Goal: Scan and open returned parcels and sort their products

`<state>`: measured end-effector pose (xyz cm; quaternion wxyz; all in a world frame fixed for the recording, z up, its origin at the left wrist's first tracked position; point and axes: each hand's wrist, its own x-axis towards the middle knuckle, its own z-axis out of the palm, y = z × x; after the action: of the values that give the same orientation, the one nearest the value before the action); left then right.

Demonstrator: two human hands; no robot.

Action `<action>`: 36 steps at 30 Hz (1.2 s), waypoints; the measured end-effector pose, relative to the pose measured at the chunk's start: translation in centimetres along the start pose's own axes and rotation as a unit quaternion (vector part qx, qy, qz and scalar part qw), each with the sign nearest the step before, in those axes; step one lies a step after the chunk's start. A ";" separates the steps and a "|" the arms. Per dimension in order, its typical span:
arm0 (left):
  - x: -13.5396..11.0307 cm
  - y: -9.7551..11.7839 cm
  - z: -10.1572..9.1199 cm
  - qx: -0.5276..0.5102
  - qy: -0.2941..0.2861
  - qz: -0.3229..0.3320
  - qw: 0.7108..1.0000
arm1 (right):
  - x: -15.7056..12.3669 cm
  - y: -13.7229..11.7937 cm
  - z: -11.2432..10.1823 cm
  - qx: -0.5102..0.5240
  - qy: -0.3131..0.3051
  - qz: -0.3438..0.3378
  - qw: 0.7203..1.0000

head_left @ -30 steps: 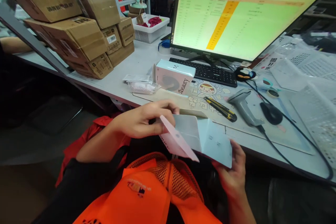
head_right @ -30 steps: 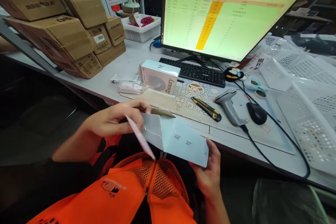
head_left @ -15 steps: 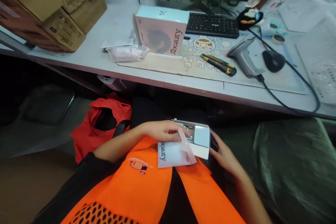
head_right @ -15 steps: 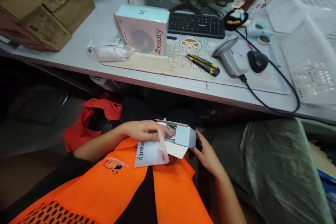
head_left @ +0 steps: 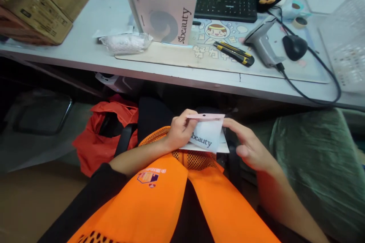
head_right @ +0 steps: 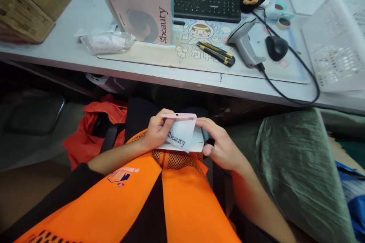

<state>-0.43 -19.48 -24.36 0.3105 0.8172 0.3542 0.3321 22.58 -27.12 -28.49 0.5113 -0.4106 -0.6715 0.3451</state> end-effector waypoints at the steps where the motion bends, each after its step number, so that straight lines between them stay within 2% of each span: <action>1: 0.1 -0.1 0.3 0.020 0.035 0.045 0.998 | 0.2 0.1 -0.1 -0.016 -0.001 0.015 1.000; 2: 0.3 -0.3 0.5 0.037 0.060 0.093 0.993 | 0.4 0.1 -0.1 -0.042 0.000 0.035 0.999; 4: 0.9 -0.7 0.9 0.056 0.067 0.173 0.981 | 0.8 0.3 -0.2 -0.106 0.004 0.071 0.992; 7: 1.6 -1.5 1.2 0.036 0.019 0.210 0.977 | 1.4 1.2 -0.1 -0.151 -0.005 0.093 0.984; 10: 2.0 -2.4 0.8 -0.005 -0.030 0.159 0.987 | 1.7 2.3 -0.2 -0.166 0.004 0.101 0.981; 12: 2.4 -3.0 0.2 -0.001 -0.073 0.081 0.994 | 1.8 2.8 -0.3 -0.171 0.016 0.101 0.980; 14: 2.9 -3.4 -0.5 0.022 -0.148 0.009 0.989 | 1.9 3.0 -0.4 -0.173 0.006 0.098 0.980; 16: 3.5 -3.8 -1.0 0.056 -0.221 -0.015 0.974 | 2.1 2.9 -0.5 -0.184 -0.018 0.098 0.978; 18: 4.1 -3.9 -1.1 0.101 -0.257 -0.001 0.961 | 2.2 2.6 -0.6 -0.204 -0.039 0.095 0.974; 22: 4.6 -3.7 -0.8 0.133 -0.271 0.030 0.953 | 2.7 1.7 -1.2 -0.236 -0.078 0.086 0.965; 27: 5.1 -2.8 -0.6 0.072 -0.282 0.000 0.957 | 3.6 1.2 -1.4 -0.289 -0.131 0.116 0.941; 31: 5.4 -3.2 -0.4 0.092 -0.311 -0.002 0.946 | 4.1 1.4 -1.4 -0.314 -0.160 0.134 0.926; 36: 5.0 -4.3 0.4 0.064 -0.261 0.028 0.963 | 4.1 1.7 -2.0 -0.296 -0.176 0.117 0.932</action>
<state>0.91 -13.30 -26.23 0.3300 0.9032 0.2586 0.0921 24.32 -22.57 -27.83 0.1963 -0.5516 -0.7697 0.2544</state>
